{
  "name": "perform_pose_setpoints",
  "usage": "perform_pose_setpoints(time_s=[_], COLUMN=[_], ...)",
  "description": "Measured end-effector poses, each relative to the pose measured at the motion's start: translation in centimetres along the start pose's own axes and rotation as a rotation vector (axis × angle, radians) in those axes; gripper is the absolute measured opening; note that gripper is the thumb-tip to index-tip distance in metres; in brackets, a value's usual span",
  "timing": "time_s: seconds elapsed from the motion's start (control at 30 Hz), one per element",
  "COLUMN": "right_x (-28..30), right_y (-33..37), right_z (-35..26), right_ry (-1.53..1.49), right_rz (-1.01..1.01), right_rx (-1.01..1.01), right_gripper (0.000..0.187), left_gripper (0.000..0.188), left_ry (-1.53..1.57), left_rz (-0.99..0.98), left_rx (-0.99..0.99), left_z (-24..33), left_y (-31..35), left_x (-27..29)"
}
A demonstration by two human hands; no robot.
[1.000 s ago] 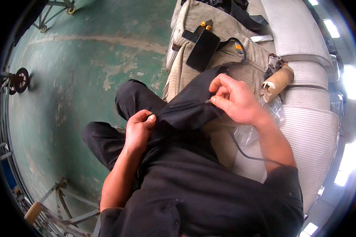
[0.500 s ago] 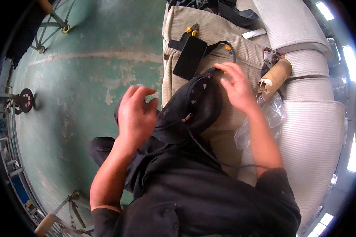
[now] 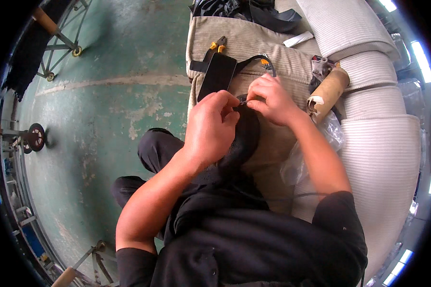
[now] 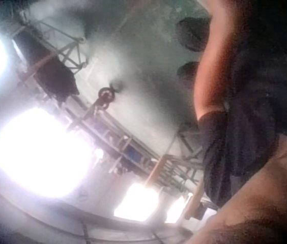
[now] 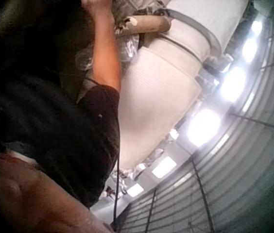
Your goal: The person sits on the floor and organizes a phone and a small bag. They then stand up, walk through a workshop, and pick up a bundle of metal rods. Finally, they put on a pair of work gloves.
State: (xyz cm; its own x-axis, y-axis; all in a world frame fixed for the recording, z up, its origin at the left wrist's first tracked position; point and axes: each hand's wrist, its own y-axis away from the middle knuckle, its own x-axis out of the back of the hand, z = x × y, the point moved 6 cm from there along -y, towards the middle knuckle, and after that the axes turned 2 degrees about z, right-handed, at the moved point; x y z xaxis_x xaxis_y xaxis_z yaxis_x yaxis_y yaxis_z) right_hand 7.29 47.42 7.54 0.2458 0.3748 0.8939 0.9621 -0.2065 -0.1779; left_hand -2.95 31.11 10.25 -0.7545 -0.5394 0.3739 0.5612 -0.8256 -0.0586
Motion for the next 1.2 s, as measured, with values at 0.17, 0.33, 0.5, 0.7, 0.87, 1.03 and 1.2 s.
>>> perform_pose_setpoints(time_s=[0.17,0.33,0.5,0.7,0.87,1.03,1.2], right_x=[-0.1,-0.7,-1.3,-1.4,-3.2,-2.6,-2.5], right_y=[0.3,0.5,0.9,0.4,0.2,0.5,0.8], right_z=[0.6,0.7,1.0,2.0,4.0,4.5,4.7], right_ry=[-0.455,-0.561,-0.745,-0.485,-0.266,-0.235,-0.267], right_rz=[-0.073,0.037,0.066,0.057,0.018,0.036,0.066], right_rx=[-0.436,-0.464,-0.444,-0.240,-0.290,-0.416,-0.483], right_gripper=[0.014,0.022,0.023,0.025,0.022,0.024,0.023], left_gripper=[0.029,0.028,0.015,0.011,0.008,0.006,0.007], left_ry=[-0.123,-0.238,-0.227,-0.248,-0.337,-0.432,-0.375], left_rz=[-0.097,-0.118,-0.096,-0.101,-0.157,-0.247,-0.275], left_rx=[0.065,0.002,-0.078,-0.137,-0.202,-0.208,-0.072], left_z=[-0.1,-1.5,-2.5,-1.9,-1.0,-1.4,-2.7], left_y=[-1.5,-3.5,-4.4,-4.1,-3.1,0.4,4.8], left_x=[-1.7,-4.2,-4.8,-4.7,-4.1,-1.3,3.0])
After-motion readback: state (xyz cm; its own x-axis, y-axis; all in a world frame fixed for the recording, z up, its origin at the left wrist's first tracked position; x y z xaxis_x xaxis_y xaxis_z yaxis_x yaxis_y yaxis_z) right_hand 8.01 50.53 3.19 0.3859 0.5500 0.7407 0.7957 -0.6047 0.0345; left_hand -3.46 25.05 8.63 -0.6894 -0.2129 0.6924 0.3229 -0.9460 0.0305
